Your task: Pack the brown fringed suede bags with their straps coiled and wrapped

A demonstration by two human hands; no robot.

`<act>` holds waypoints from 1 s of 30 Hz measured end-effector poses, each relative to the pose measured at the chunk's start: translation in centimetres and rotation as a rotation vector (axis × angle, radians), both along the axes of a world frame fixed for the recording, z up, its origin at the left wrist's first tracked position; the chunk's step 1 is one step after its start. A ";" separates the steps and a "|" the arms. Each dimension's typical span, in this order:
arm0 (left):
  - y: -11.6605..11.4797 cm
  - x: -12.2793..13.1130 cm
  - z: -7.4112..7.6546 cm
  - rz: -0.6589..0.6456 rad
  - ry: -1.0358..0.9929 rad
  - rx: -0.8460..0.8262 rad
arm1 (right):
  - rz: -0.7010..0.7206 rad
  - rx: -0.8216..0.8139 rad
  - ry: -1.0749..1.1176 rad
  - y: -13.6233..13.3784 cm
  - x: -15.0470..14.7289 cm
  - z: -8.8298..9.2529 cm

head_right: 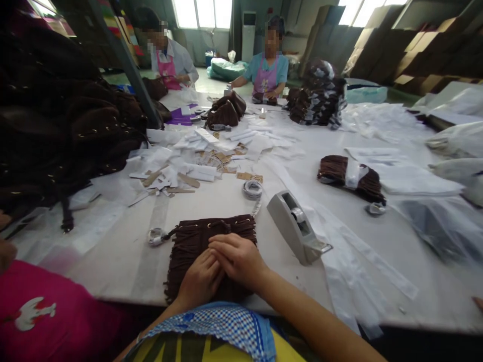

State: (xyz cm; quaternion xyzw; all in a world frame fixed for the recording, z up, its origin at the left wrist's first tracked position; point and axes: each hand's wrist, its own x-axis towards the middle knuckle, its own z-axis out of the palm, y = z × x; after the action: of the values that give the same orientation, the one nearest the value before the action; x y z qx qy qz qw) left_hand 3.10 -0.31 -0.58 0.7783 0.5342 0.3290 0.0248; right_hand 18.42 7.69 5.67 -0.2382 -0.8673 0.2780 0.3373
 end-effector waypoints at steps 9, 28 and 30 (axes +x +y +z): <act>1.1 -3.4 3.4 -0.213 -0.659 -0.424 | -0.070 -0.124 0.043 4.0 -2.2 1.5; 10.1 -12.0 6.1 0.296 0.200 -0.696 | 0.060 -0.380 -0.471 13.8 -3.6 -0.8; 10.1 -13.0 6.1 0.225 0.091 -0.672 | 0.042 -0.437 -0.384 13.6 -3.5 -0.8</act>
State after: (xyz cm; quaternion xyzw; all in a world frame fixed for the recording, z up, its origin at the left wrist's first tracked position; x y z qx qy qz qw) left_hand -9.86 9.82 5.49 0.6769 0.6954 0.1007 0.2195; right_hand 14.93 21.33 4.84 -0.3354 -0.8397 0.4148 0.1017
